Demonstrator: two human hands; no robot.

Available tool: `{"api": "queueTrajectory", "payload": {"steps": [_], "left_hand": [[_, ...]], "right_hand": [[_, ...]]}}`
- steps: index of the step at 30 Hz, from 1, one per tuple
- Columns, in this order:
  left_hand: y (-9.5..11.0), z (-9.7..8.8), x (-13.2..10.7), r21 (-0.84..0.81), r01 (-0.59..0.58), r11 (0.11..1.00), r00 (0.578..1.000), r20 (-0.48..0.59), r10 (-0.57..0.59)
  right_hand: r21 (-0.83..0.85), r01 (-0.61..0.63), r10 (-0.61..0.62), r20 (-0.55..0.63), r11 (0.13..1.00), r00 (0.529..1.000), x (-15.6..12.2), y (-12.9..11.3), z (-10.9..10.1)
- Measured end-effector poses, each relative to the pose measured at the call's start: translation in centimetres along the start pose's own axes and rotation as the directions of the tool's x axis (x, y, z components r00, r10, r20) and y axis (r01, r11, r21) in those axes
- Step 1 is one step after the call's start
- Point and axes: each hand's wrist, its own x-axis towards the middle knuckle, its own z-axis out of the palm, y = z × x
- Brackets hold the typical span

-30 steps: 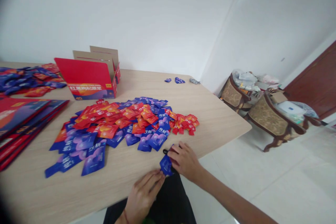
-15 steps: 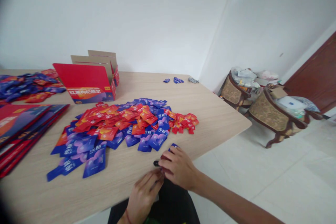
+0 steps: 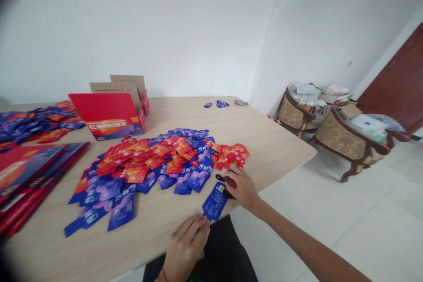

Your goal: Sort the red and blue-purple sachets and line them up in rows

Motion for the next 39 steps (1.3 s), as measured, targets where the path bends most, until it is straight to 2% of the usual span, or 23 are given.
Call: {"api": "queueTrajectory", "payload": {"steps": [4,5,7,8,10,12,14,15,16,18,20,22,24,25,30,33,36,39], "left_hand": [[0.8,-1.1,1.4,-0.025,0.024,0.999,0.999,-0.026,-0.024],[1.0,-1.5,1.8,-0.071,0.054,0.996,0.998,-0.032,-0.057],[1.3,-2.3,2.8,-0.215,0.178,0.96,0.98,-0.046,-0.192],[1.3,-2.5,3.2,-0.301,0.261,0.917,0.957,-0.043,-0.286],[1.1,-2.6,4.0,-0.434,0.427,0.793,0.884,0.017,-0.467],[0.8,-2.3,4.7,-0.454,0.564,0.69,0.806,0.121,-0.579],[0.4,-1.9,5.2,-0.372,0.639,0.673,0.765,0.21,-0.609],[0.3,-1.8,5.3,-0.31,0.644,0.7,0.765,0.237,-0.599],[0.2,-1.8,5.5,-0.241,0.626,0.742,0.779,0.248,-0.576],[0.3,-2.0,5.5,-0.093,0.528,0.844,0.837,0.228,-0.498],[0.6,-2.2,5.1,0.015,0.357,0.934,0.916,0.193,-0.353],[0.7,-2.3,4.3,0.038,0.147,0.988,0.974,0.169,-0.152],[0.8,-1.9,3.1,0.018,-0.022,1.0,0.99,0.141,0.019],[0.7,-1.6,2.6,0.014,-0.065,0.998,0.99,0.125,0.062],[0.3,-0.4,0.8,0.003,-0.07,0.998,0.996,0.048,0.069],[0.1,-0.3,0.6,-0.022,-0.056,0.998,0.998,0.035,0.057],[0.1,-0.4,0.6,-0.032,-0.047,0.998,0.997,0.056,0.048],[0.0,-0.3,0.5,-0.028,-0.058,0.998,0.997,0.042,0.059]], "right_hand": [[0.084,-0.041,0.059,-0.23,0.996,0.971,-0.5,-0.4,-2.2],[0.094,-0.042,0.065,-0.263,0.995,0.963,-0.6,-0.5,-3.0],[0.114,-0.037,0.07,-0.304,0.993,0.95,-0.7,-0.8,-4.6],[0.121,-0.033,0.07,-0.321,0.992,0.945,-0.8,-0.9,-5.3],[0.126,-0.026,0.069,-0.349,0.992,0.935,-0.9,-1.3,-6.5],[0.126,-0.02,0.065,-0.364,0.992,0.929,-1.1,-1.7,-7.3],[0.118,-0.009,0.052,-0.366,0.993,0.929,-1.2,-2.1,-7.5],[0.111,-0.001,0.041,-0.363,0.994,0.931,-1.3,-2.3,-7.4],[0.1,0.01,0.026,-0.358,0.995,0.933,-1.3,-2.4,-7.3],[0.066,0.039,-0.014,-0.338,0.997,0.941,-1.4,-2.6,-6.9],[0.027,0.078,-0.067,-0.288,0.997,0.955,-1.4,-2.7,-6.4],[-0.016,0.133,-0.133,-0.201,0.991,0.97,-1.3,-3.0,-6.1],[-0.055,0.2,-0.204,-0.086,0.978,0.975,-1.2,-3.7,-5.6],[-0.069,0.232,-0.235,-0.026,0.97,0.972,-1.2,-4.2,-5.3],[-0.008,0.314,-0.304,0.227,0.949,0.925,-1.6,-7.0,-1.7],[0.022,0.333,-0.322,0.319,0.943,0.891,-2.2,-7.4,0.6],[-0.008,0.324,-0.304,0.324,0.946,0.896,-2.1,-6.2,1.5],[-0.063,0.261,-0.235,0.269,0.963,0.934,-1.1,-3.5,1.3]]}}
